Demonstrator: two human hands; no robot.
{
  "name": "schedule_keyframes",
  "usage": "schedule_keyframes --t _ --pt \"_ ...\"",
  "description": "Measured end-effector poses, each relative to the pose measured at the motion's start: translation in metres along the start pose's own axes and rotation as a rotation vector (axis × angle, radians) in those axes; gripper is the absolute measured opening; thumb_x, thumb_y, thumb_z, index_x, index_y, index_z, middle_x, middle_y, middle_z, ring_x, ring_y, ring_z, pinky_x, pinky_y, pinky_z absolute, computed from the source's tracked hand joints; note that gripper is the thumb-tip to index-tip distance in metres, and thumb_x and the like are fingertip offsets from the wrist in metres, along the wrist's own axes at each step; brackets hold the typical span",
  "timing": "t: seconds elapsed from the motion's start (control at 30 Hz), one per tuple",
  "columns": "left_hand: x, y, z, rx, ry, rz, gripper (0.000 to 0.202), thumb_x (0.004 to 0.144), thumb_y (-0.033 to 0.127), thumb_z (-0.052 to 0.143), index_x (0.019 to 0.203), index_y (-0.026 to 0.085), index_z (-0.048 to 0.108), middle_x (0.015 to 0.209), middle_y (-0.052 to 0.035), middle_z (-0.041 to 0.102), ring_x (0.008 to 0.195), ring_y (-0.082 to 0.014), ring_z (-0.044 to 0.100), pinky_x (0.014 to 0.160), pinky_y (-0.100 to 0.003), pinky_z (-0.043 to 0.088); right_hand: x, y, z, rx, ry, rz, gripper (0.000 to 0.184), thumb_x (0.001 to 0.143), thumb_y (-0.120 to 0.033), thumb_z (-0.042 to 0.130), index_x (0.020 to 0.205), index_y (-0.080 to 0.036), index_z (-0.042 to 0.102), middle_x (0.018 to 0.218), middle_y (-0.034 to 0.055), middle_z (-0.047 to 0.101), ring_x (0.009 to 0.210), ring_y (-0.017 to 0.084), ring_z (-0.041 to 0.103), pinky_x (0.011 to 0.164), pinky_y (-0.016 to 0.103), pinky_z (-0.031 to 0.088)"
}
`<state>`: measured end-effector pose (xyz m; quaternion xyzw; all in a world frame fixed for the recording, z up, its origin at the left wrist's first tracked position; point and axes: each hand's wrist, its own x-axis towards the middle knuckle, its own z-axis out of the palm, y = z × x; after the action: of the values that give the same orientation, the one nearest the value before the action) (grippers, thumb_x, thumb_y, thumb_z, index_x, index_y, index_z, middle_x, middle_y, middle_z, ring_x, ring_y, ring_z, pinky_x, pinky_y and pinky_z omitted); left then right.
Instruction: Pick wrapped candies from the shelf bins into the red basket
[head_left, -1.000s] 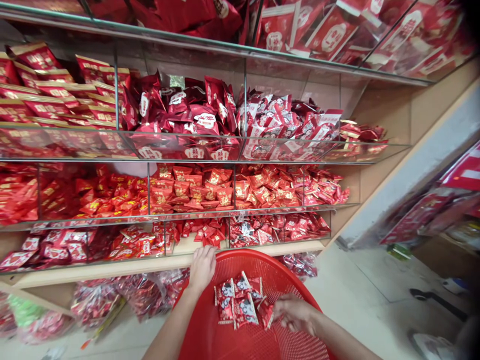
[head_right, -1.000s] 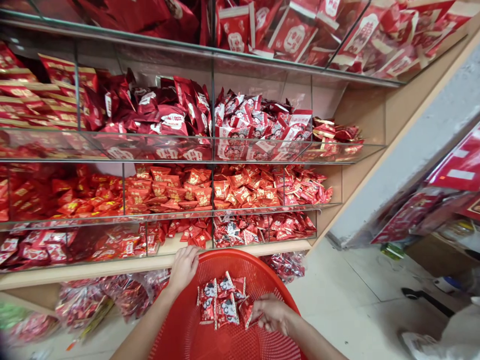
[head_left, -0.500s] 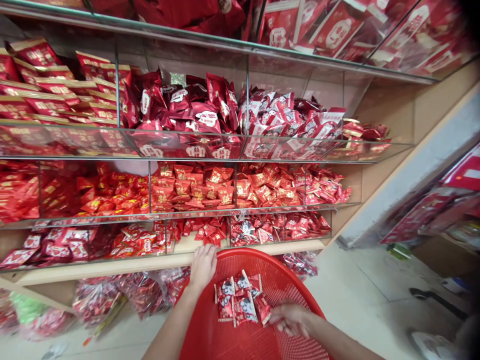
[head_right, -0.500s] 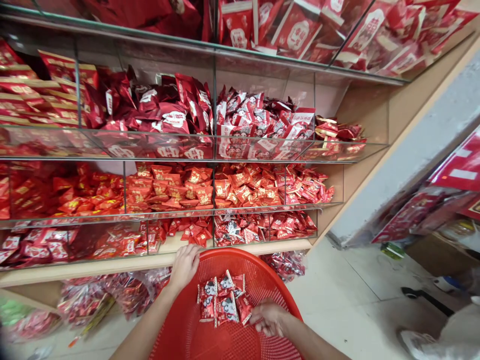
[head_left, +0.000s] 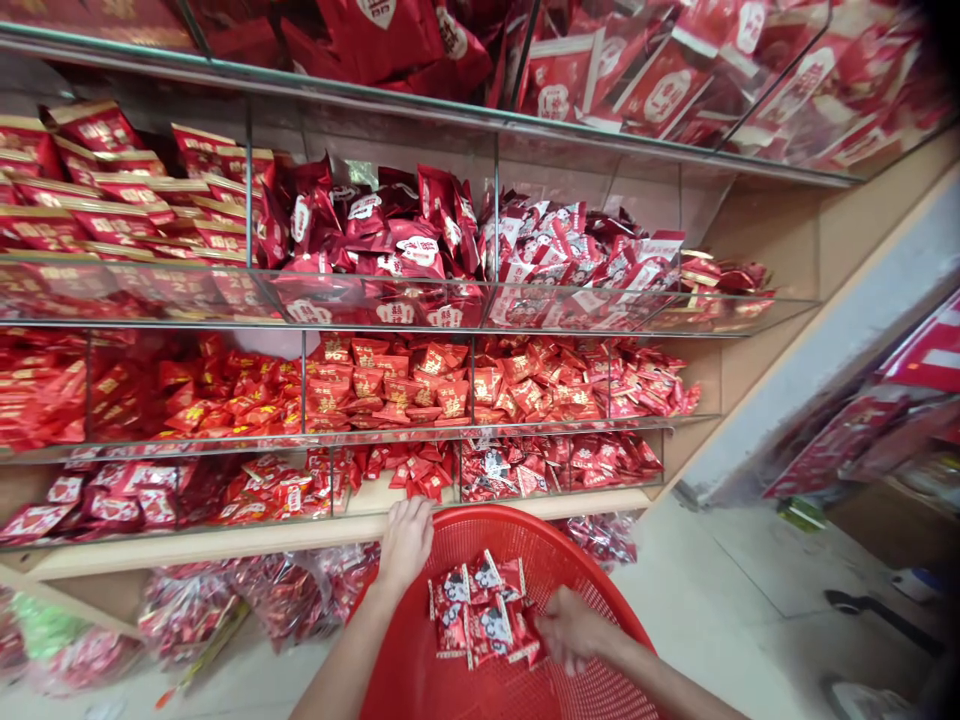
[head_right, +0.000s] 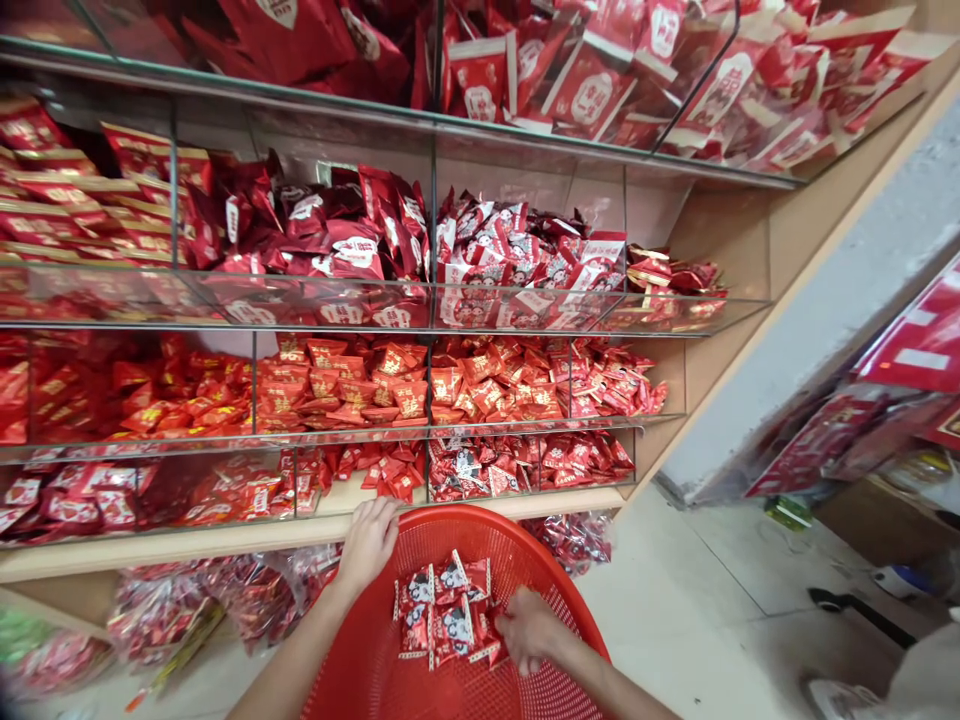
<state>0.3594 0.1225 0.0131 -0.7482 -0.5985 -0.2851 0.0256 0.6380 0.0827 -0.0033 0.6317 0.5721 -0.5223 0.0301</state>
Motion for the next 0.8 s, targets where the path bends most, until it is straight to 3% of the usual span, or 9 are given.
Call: schedule_keyframes --t 0.1,0.17,0.3,0.4,0.57,0.8 --pt "0.0 0.0 0.0 -0.005 0.005 0.002 0.029 0.083 0.015 0.037 0.106 0.023 0.053 0.1 -0.0035 0.057 0.093 -0.0185 0.049 0.088 -0.036 0.036 0.005 -0.032 -0.022 -0.136 0.283 -0.286 0.03 0.078 -0.03 0.044 0.052 -0.017 0.049 0.046 -0.0003 0.052 0.042 0.011 0.051 0.042 0.02 0.036" --pt "-0.001 0.0 0.0 -0.006 0.001 -0.002 0.029 0.083 0.015 0.036 0.106 0.023 0.053 0.1 -0.0034 0.057 0.093 -0.0185 0.049 0.088 -0.036 0.036 0.011 -0.056 -0.038 -0.189 0.481 -0.491 0.018 0.077 -0.025 0.045 0.065 -0.016 0.055 0.06 0.0009 0.059 0.057 0.013 0.056 0.054 0.021 0.041" --pt "-0.001 0.0 -0.002 -0.005 -0.012 0.004 0.03 0.083 0.014 0.036 0.107 0.022 0.052 0.1 -0.0039 0.056 0.093 -0.0188 0.048 0.087 -0.037 0.036 0.03 -0.094 -0.056 -0.261 0.691 -0.708 0.022 0.076 -0.013 0.043 0.091 -0.017 0.058 0.09 0.0041 0.061 0.083 0.015 0.056 0.075 0.024 0.041" --pt "-0.001 0.001 -0.003 -0.007 -0.018 0.01 0.031 0.081 0.012 0.038 0.106 0.022 0.053 0.1 -0.0044 0.056 0.093 -0.0189 0.048 0.087 -0.036 0.036 0.047 -0.107 -0.057 -0.344 0.707 -0.729 0.027 0.076 -0.01 0.041 0.094 -0.019 0.059 0.095 0.0046 0.058 0.085 0.014 0.055 0.077 0.024 0.04" --pt "-0.001 0.001 -0.004 -0.002 -0.015 0.01 0.032 0.081 0.012 0.038 0.106 0.022 0.053 0.099 -0.0043 0.055 0.092 -0.0188 0.048 0.085 -0.036 0.037 0.073 -0.107 -0.051 -0.311 0.689 -0.687 0.024 0.075 -0.011 0.047 0.093 -0.02 0.06 0.096 0.0041 0.057 0.08 0.013 0.055 0.073 0.024 0.041" --pt "0.0 0.0 -0.002 -0.001 -0.023 -0.003 0.032 0.082 0.013 0.037 0.107 0.023 0.054 0.098 -0.0043 0.056 0.093 -0.0193 0.049 0.087 -0.037 0.036 0.076 -0.108 -0.055 -0.238 0.611 -0.642 0.015 0.075 -0.017 0.052 0.085 -0.017 0.063 0.076 0.0041 0.062 0.072 0.016 0.057 0.068 0.026 0.043"
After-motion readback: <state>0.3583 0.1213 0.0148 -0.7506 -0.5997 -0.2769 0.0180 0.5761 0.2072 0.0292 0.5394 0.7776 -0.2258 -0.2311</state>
